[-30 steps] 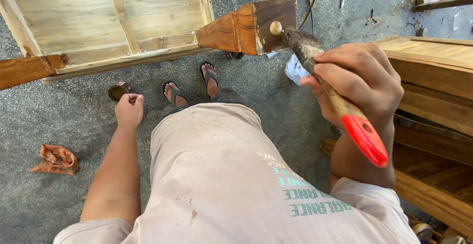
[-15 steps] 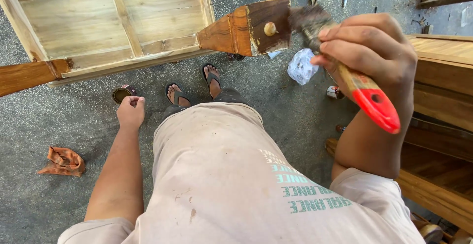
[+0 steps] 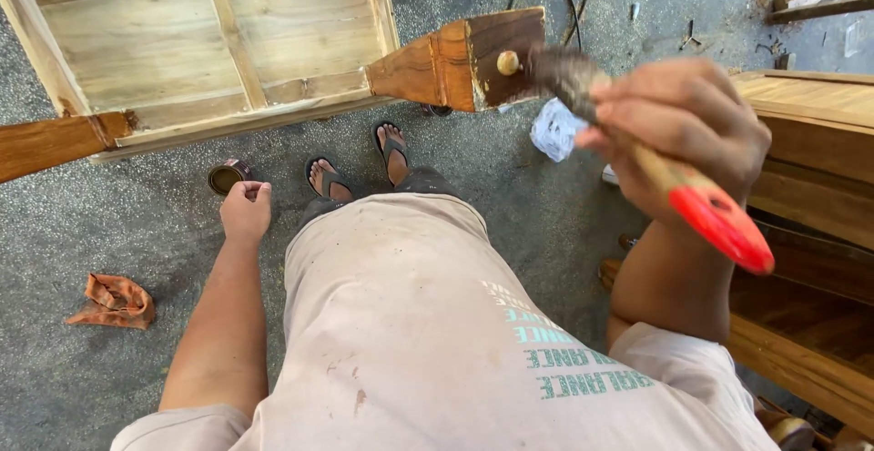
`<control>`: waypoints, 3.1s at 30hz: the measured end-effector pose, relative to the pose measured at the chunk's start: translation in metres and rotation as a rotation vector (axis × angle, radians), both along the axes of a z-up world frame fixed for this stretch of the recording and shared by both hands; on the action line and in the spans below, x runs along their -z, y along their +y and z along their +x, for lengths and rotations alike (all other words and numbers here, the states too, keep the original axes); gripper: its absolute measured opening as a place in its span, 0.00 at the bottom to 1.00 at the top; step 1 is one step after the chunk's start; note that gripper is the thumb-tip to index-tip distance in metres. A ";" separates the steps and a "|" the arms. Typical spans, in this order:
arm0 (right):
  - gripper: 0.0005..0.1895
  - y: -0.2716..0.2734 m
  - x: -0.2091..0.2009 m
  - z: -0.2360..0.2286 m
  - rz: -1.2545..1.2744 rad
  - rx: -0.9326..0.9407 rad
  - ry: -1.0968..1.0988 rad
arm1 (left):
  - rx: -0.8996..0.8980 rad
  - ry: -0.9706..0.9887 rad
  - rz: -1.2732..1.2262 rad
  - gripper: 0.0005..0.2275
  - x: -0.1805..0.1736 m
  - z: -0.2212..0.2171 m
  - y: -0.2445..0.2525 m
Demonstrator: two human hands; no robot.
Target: Applying wood stain to a wooden furniture piece using a paintbrush
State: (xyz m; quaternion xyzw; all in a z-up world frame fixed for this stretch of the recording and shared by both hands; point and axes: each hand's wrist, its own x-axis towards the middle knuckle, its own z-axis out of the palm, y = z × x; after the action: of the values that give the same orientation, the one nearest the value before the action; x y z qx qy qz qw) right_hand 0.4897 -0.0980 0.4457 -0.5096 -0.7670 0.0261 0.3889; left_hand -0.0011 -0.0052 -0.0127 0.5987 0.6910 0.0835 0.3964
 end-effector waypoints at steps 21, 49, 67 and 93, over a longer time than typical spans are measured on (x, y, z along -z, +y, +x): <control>0.12 0.001 -0.027 -0.029 -0.112 0.035 0.067 | 0.056 0.019 -0.033 0.09 0.004 0.000 0.016; 0.13 0.014 -0.033 -0.044 -0.150 0.008 -0.048 | 0.019 -0.041 0.021 0.10 -0.001 -0.004 0.002; 0.12 0.011 -0.029 -0.057 -0.082 0.025 -0.092 | 0.001 -0.027 -0.012 0.09 0.009 -0.029 -0.011; 0.09 0.004 0.039 0.021 0.040 0.226 0.422 | -0.121 0.016 0.091 0.11 0.048 -0.082 -0.117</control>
State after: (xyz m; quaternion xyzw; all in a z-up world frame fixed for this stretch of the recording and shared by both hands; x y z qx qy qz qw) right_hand 0.5106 -0.0939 0.4071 -0.5679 -0.6071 0.0731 0.5510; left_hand -0.0830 -0.1226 -0.0603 0.5739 0.7245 0.1336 0.3576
